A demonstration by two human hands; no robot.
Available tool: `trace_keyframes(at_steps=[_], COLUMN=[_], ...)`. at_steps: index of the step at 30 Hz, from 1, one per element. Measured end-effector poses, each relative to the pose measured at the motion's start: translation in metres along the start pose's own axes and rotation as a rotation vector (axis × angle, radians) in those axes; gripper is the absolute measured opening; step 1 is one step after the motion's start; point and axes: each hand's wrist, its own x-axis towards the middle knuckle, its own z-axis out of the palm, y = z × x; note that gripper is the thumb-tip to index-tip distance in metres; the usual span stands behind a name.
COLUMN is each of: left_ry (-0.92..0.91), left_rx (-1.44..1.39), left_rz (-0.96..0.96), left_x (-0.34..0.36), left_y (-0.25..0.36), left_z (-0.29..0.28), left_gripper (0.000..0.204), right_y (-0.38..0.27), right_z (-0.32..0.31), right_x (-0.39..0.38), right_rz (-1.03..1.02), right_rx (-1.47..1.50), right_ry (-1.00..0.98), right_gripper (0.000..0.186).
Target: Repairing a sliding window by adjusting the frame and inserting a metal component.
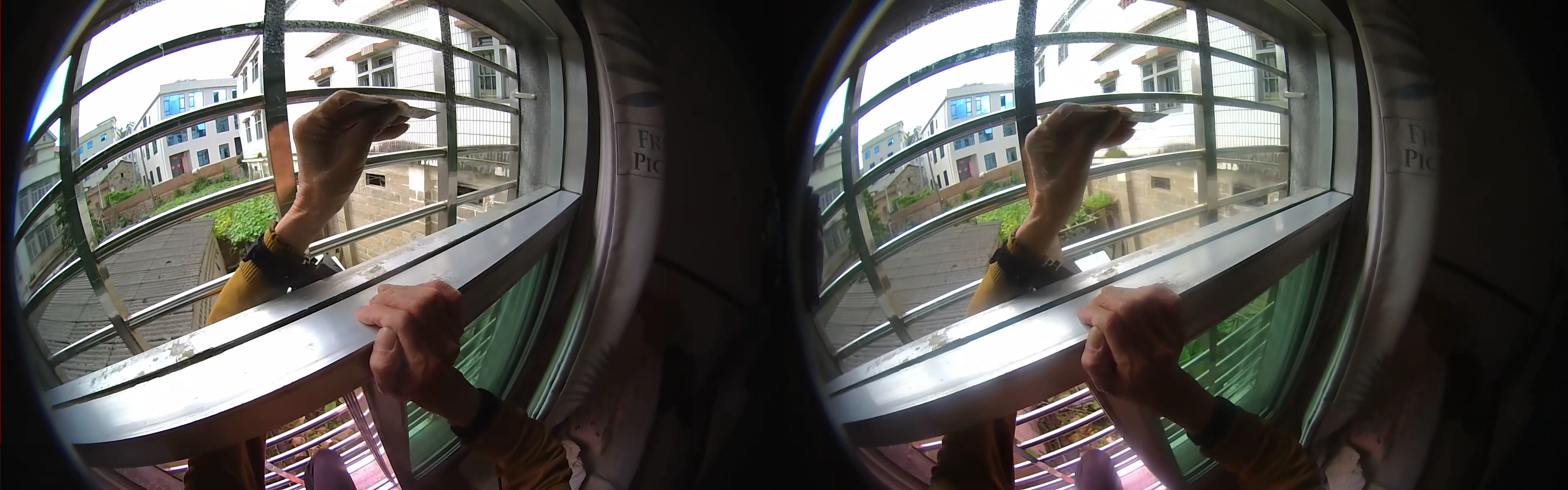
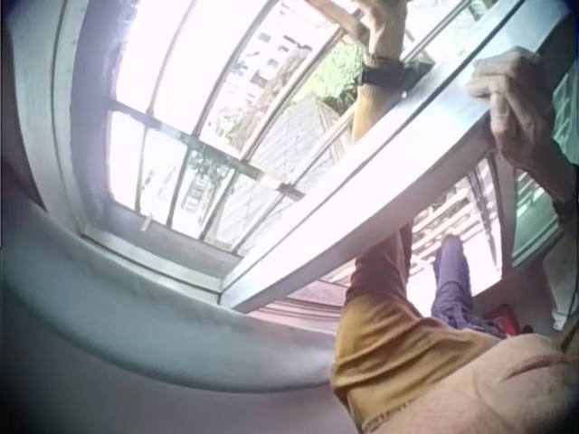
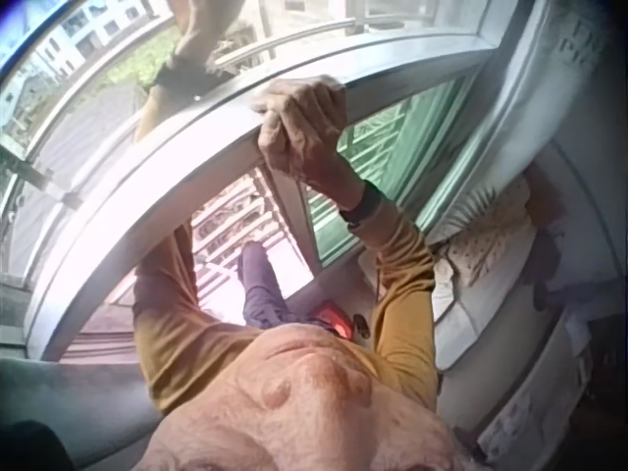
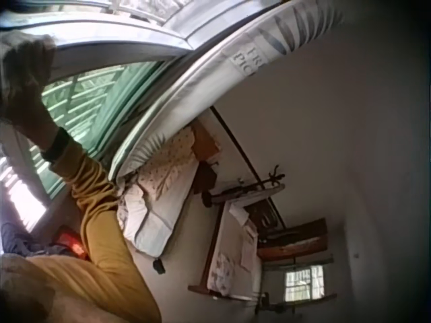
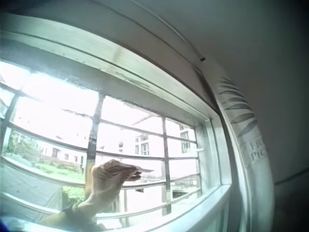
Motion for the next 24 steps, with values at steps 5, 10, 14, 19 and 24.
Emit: trace_keyframes(at_steps=[5, 10, 14, 19, 24], left_ry=[-0.001, 0.000, 0.054, 0.085, 0.098], left_rx=[0.139, -0.089, 0.013, -0.003, 0.214], left_rz=[0.030, -0.029, -0.029, 0.034, 0.013], left_x=[-0.021, -0.048, -0.009, 0.022, -0.012], left_y=[-0.001, 0.002, 0.006, 0.022, 0.023], left_z=[-0.009, -0.015, -0.009, -0.012, -0.024], left_gripper=[0.012, 0.014, 0.008, 0.008, 0.010], right_y=[0.001, 0.000, 0.001, -0.004, -0.004], right_z=[-0.004, -0.002, -0.004, -0.003, -0.006], right_x=[0.002, 0.003, 0.002, 0.003, 0.005], right_rz=[0.002, 0.003, -0.002, -0.002, -0.007], right_rx=[0.012, 0.019, -0.009, -0.017, -0.022], right_ry=[-0.009, -0.011, -0.017, -0.027, -0.024], right_gripper=[0.014, 0.014, 0.014, 0.015, 0.014])
